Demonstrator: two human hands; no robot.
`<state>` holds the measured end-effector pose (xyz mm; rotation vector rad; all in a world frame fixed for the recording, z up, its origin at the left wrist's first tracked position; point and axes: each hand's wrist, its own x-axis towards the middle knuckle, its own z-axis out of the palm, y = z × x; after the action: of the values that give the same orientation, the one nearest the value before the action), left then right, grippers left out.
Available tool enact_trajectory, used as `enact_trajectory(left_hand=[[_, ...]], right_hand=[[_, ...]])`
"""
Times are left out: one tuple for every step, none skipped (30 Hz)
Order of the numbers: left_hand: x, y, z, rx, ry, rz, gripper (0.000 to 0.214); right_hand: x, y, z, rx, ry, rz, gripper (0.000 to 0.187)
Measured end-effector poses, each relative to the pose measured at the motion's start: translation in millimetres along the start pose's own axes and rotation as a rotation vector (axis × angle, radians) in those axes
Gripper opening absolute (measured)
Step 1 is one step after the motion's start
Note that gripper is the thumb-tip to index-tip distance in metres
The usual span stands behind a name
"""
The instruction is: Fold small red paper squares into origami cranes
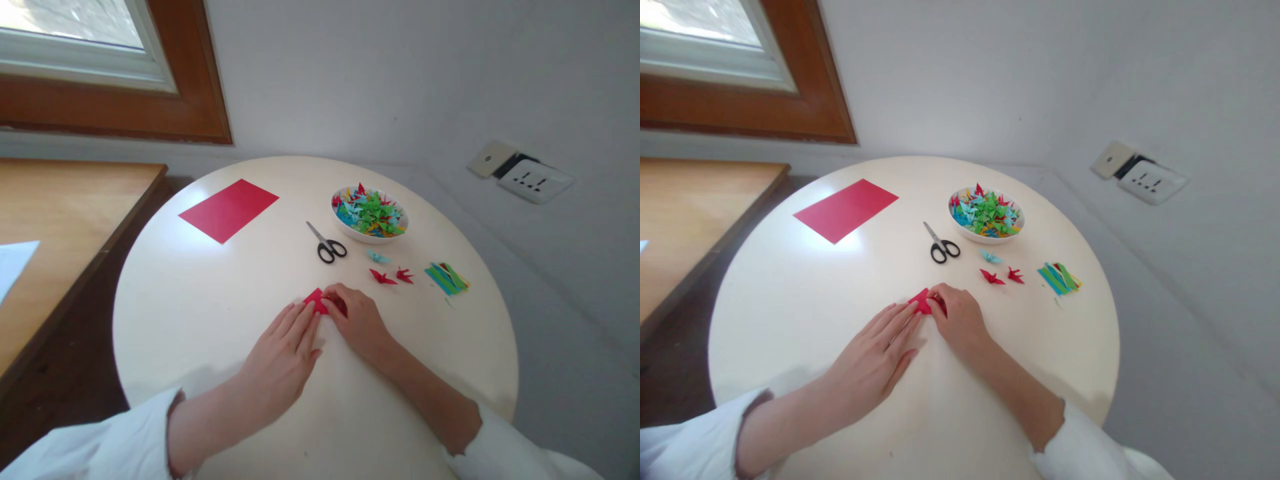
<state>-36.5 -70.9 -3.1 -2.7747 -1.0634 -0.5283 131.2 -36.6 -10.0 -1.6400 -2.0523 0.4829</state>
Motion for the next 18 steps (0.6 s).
enact_trajectory(left_hand=[[-1.0,0.5,0.9,0.01,-0.028,0.007,0.041],[-1.9,1.0,1.7,0.017,-0.051,0.014,0.042],[-2.9,1.6,2.2,0.022,-0.067,0.019,0.043],[-3.7,2.1,2.5,0.025,-0.078,0.022,0.043],[-4.3,2.7,2.6,0.026,-0.085,0.024,0.044],[-4.8,3.3,2.5,0.024,-0.089,0.026,0.044],[-5.2,3.8,2.2,0.019,-0.094,0.026,0.044],[-5.4,4.2,1.8,0.012,-0.1,0.026,0.045],[-5.5,4.6,1.3,0.002,-0.106,0.029,0.045],[-5.5,4.9,0.8,-0.008,-0.115,0.031,0.045],[-5.5,5.1,0.4,-0.015,-0.125,0.033,0.045],[-5.5,5.2,-0.1,-0.02,-0.136,0.033,0.045],[-5.6,5.3,-0.5,-0.023,-0.145,0.034,0.045],[-5.7,5.4,-0.8,-0.022,-0.15,0.034,0.045],[-5.8,5.4,-1.1,-0.02,-0.151,0.034,0.045],[-6.0,5.4,-1.4,-0.017,-0.145,0.033,0.045],[-6.3,5.4,-1.8,-0.016,-0.139,0.033,0.045],[-6.6,5.4,-2.2,-0.018,-0.135,0.033,0.045]], right_hand=[[0.3,0.2,0.1,-0.001,-0.002,0.004,0.01],[0.5,0.4,0.3,0.0,-0.001,0.004,0.01],[0.7,0.5,0.5,0.001,0.002,0.004,0.011],[0.8,0.6,0.6,0.003,0.004,0.003,0.012],[0.9,0.6,0.7,0.005,0.007,-0.001,0.012],[1.0,0.6,0.8,0.008,0.011,-0.005,0.013],[1.1,0.6,0.8,0.011,0.015,-0.008,0.013],[1.1,0.7,0.8,0.013,0.017,-0.01,0.014],[1.1,0.8,0.8,0.013,0.018,-0.009,0.014],[1.1,0.9,0.7,0.011,0.017,-0.008,0.014],[1.2,1.1,0.6,0.009,0.015,-0.005,0.015],[1.2,1.2,0.5,0.006,0.013,-0.002,0.015],[1.2,1.3,0.4,0.005,0.011,0.001,0.015],[1.3,1.4,0.3,0.005,0.01,0.004,0.015],[1.4,1.3,0.1,0.007,0.009,0.007,0.014],[1.6,1.2,-0.2,0.01,0.007,0.01,0.014],[1.8,1.0,-0.5,0.012,0.005,0.015,0.014],[2.2,0.8,-0.8,0.013,0.003,0.017,0.014]])
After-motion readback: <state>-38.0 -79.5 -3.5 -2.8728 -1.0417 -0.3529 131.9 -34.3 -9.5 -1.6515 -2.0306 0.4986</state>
